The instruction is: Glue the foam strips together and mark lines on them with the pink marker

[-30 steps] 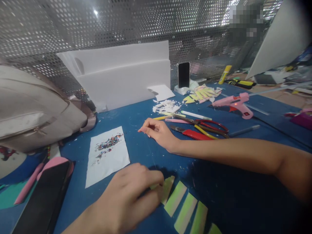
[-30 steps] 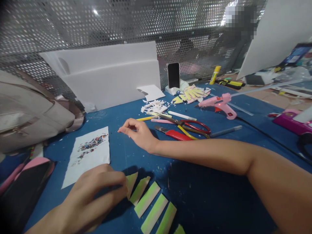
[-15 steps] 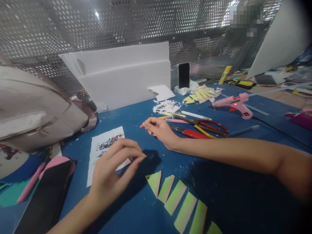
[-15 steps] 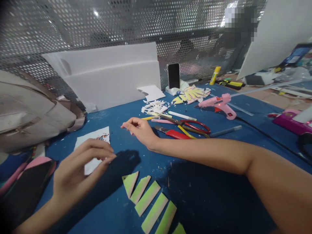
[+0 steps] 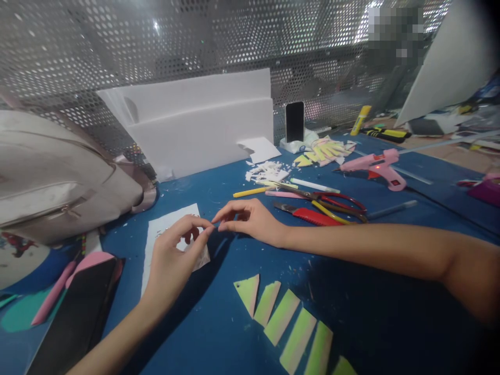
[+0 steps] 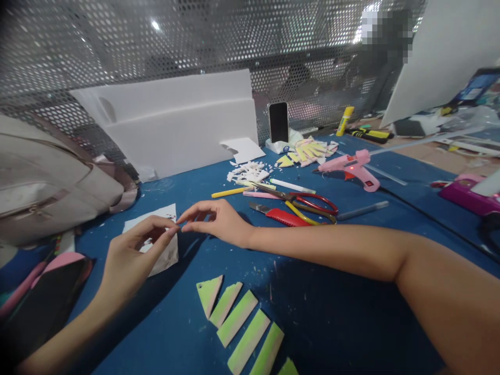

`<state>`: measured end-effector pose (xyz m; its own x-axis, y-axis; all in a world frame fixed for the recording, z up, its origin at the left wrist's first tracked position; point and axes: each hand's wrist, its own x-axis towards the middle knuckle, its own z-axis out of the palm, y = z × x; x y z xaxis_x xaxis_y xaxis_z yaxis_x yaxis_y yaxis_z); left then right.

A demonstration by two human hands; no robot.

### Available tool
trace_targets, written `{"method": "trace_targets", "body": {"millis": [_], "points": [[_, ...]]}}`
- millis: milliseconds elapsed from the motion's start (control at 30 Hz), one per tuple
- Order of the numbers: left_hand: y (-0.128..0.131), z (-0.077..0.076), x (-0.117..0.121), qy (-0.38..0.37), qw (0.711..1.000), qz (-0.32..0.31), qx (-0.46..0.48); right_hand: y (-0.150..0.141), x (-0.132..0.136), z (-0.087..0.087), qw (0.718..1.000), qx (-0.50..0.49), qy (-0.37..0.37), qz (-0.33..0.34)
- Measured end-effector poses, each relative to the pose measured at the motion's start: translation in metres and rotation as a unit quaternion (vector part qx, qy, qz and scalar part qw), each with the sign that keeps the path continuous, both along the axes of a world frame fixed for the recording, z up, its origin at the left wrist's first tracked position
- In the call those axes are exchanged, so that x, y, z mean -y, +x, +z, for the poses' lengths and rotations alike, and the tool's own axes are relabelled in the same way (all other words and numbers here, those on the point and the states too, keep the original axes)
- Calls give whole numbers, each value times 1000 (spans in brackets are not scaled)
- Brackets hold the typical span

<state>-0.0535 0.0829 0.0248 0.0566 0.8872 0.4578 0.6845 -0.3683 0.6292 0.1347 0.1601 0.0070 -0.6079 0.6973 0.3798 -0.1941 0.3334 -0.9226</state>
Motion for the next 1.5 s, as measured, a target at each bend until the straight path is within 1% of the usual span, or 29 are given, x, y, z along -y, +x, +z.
{"method": "trace_targets", "body": {"millis": [100, 267, 367, 467, 567, 733, 800, 900, 1067, 1200, 1267, 1400, 1500], "points": [[2, 3, 0, -5, 1000, -2, 6, 0, 1, 1, 1000, 12, 2, -17], [0, 7, -1, -27, 1000, -5, 11, -1, 2, 1, 1000, 27, -6, -15], [-2, 6, -2, -31, 999, 2, 12, -2, 0, -1, 999, 17, -32, -22], [-4, 5, -3, -27, 1000, 13, 6, -3, -3, -2, 997, 3, -61, -44], [-1, 4, -2, -18, 1000, 5, -24, -4, -5, -3, 995, -11, -75, -61], [5, 1, 3, -11, 993, -46, -105, -5, -7, -5, 994, -21, -82, -69], [4, -2, 3, -16, 990, -56, -129, -5, -7, -6, 993, -24, -85, -74], [1, -6, 1, -25, 986, -53, -156, -4, -9, -8, 991, -34, -87, -94], [1, -10, -1, -30, 982, -48, -178, -4, -15, -10, 983, -59, -86, -153], [1, -8, -1, -39, 986, -54, -154, -4, -15, -9, 983, -57, -69, -160], [-1, -4, -2, -45, 991, -42, -122, -4, -13, -8, 986, -50, -53, -151], [-10, 4, -6, -39, 998, 30, -25, -3, -8, -6, 990, -37, -16, -137], [-14, 9, -9, -21, 996, 77, 46, -3, -6, -5, 992, -25, 13, -126]]}}
